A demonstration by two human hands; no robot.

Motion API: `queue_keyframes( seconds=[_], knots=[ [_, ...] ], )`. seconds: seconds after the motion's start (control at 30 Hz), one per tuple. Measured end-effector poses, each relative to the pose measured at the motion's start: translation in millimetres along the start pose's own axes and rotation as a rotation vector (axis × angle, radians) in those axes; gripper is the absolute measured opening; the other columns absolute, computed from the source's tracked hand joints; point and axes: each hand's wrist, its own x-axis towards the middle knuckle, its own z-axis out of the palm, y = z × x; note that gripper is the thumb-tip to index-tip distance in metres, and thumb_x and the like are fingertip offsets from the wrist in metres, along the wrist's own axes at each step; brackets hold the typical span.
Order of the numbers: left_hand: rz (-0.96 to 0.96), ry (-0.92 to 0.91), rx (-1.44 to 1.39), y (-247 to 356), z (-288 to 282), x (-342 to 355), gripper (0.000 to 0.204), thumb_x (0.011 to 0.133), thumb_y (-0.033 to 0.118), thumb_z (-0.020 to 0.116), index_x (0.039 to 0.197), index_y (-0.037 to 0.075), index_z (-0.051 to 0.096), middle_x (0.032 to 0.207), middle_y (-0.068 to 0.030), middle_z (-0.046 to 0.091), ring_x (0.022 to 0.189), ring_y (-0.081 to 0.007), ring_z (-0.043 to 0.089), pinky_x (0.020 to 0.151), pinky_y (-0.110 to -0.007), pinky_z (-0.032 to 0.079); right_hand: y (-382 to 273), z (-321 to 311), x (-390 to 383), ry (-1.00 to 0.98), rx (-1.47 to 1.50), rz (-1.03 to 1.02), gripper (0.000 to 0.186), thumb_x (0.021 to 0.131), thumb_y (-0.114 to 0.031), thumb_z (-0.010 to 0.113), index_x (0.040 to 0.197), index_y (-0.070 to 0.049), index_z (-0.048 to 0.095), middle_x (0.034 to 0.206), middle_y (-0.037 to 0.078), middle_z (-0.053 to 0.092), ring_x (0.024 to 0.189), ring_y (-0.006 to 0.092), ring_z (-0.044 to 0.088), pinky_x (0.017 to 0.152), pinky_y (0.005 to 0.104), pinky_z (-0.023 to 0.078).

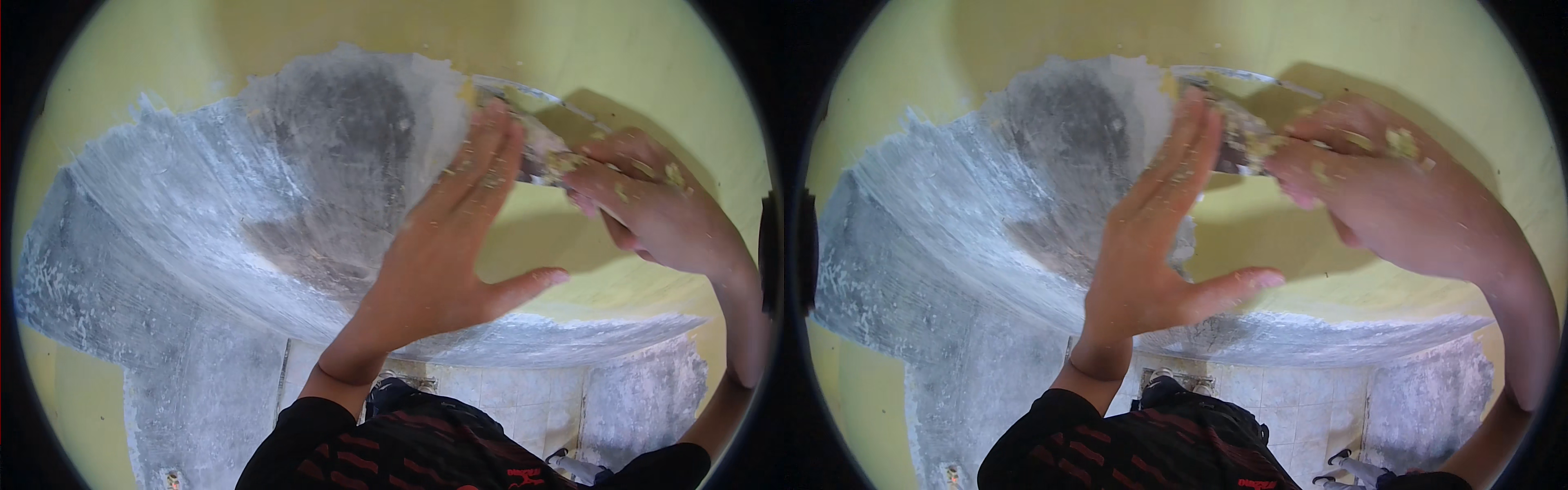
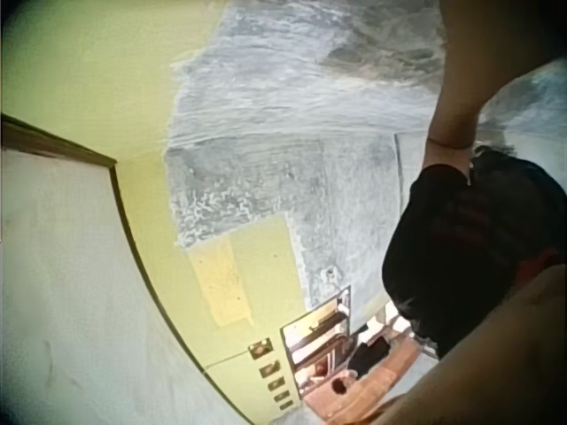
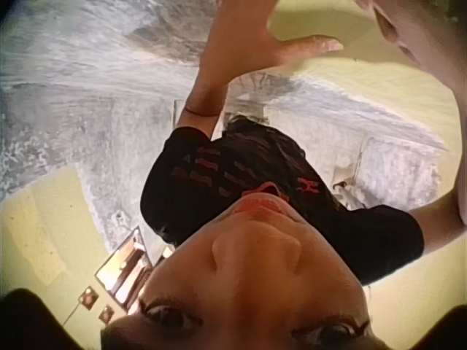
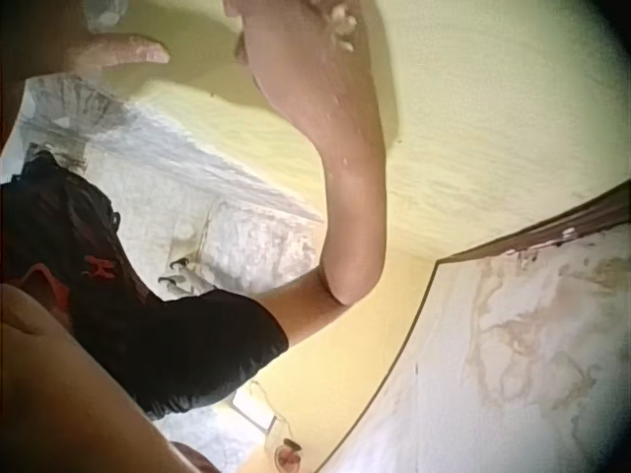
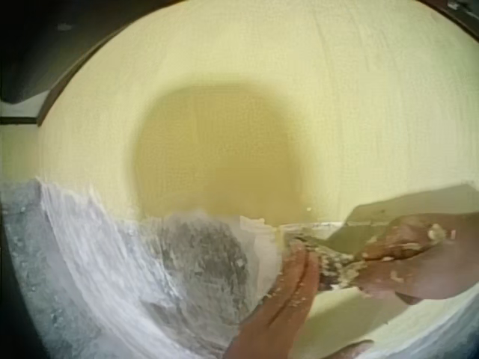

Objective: The person scrapes old paint and plaster off a wall using a putty knife.

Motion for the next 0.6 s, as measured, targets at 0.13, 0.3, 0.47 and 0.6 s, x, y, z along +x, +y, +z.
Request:
queue_keyframes(
  seconds=[0.13,0.3,0.47,0.6],
  knots=[
    [0.014,0.025,-0.01,-2.6,-5.5,-0.5,0.111,0.077,0.047,0.085,0.157,-0.006,0.028,0.163,-0.0298,0.026,0.152,-0.0421,0.029,0.118,-0.048,0.036,8.5,11.0,-2.9,0.104,-0.086,-0.104,0.044,0.081,0.0,0.068,0.123,-0.011,0.065,0.1,0.002,0.067,0.123,0.0248,0.058,0.081,0.0347,0.057],
    [0.012,-0.008,-0.004,-3.0,-7.8,2.6,0.112,0.076,0.047,0.086,0.156,-0.007,0.029,0.162,-0.0309,0.027,0.151,-0.0433,0.028,0.118,-0.047,0.036,14.1,10.2,-0.3,0.214,-0.184,-0.193,0.043,0.082,-0.001,0.068,0.123,-0.012,0.066,0.102,0.002,0.068,0.122,0.024,0.059,0.074,0.0328,0.058],
    [-0.029,-0.021,0.03,11.9,-10.7,2.3,0.112,0.076,0.046,0.085,0.154,-0.011,0.029,0.159,-0.0371,0.026,0.15,-0.0482,0.029,0.117,-0.048,0.037,6.6,-6.9,9.0,-0.193,0.158,0.077,0.036,0.087,-0.005,0.065,0.122,-0.011,0.066,0.099,0.0,0.066,0.094,0.0208,0.067,0.07,0.0316,0.058],
    [-0.018,-0.028,0.06,13.3,-5.7,2.6,0.111,0.077,0.046,0.084,0.153,-0.012,0.029,0.159,-0.0373,0.026,0.15,-0.0477,0.029,0.117,-0.049,0.038,19.3,1.1,-1.0,0.244,-0.196,-0.303,0.03,0.091,-0.007,0.061,0.12,-0.011,0.067,0.098,0.0,0.065,0.083,0.0182,0.066,0.06,0.0285,0.056]
  ],
)
